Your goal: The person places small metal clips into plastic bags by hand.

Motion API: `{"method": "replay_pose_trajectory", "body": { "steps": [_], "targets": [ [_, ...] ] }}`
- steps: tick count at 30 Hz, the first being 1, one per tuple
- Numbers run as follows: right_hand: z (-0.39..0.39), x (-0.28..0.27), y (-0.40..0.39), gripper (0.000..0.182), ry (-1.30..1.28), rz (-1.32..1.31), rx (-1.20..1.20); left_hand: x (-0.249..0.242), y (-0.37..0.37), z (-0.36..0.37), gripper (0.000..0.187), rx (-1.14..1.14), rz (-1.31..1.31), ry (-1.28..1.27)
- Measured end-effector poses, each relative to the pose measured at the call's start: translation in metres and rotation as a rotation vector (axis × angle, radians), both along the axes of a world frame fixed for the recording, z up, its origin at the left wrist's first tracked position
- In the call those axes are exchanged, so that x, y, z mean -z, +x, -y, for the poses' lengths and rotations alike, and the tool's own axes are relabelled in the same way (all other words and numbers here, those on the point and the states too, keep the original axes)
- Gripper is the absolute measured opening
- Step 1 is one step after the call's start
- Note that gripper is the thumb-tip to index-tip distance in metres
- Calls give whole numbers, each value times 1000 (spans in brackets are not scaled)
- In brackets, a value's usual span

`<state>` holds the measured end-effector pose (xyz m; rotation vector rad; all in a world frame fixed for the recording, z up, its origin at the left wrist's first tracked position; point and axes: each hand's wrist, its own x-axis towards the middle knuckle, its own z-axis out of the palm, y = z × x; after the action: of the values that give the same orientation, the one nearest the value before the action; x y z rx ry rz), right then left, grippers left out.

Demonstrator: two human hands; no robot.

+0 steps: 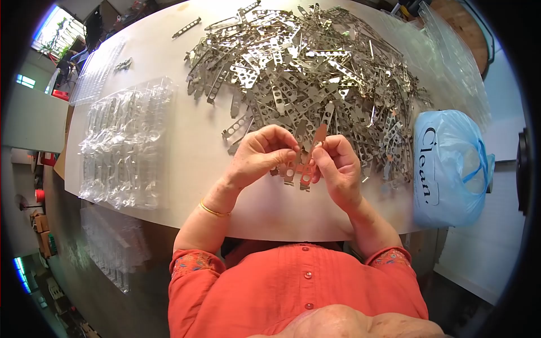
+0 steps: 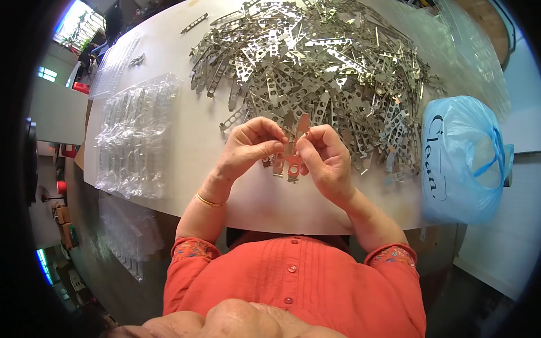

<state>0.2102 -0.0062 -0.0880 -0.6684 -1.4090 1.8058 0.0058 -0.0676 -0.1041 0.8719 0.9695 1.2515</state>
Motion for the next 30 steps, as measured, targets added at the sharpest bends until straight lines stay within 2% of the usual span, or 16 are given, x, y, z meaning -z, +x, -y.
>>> {"method": "replay_pose_trajectory", "body": {
  "steps": [2, 5, 12, 30],
  "targets": [
    [-3, -1, 0, 7, -6, 40, 21, 3, 4, -2, 40, -103, 111, 48],
    [-5, -1, 0, 8, -53, 87, 1, -1, 2, -2, 41, -89, 198, -2],
    [-4, -3, -1, 9, -73, 126, -33, 4, -3, -3, 39, 40, 258, -83],
    [-5, -5, -1, 9, -123, 143, -97, -2, 1, -3, 37, 39, 209, -84]
  ]
}}
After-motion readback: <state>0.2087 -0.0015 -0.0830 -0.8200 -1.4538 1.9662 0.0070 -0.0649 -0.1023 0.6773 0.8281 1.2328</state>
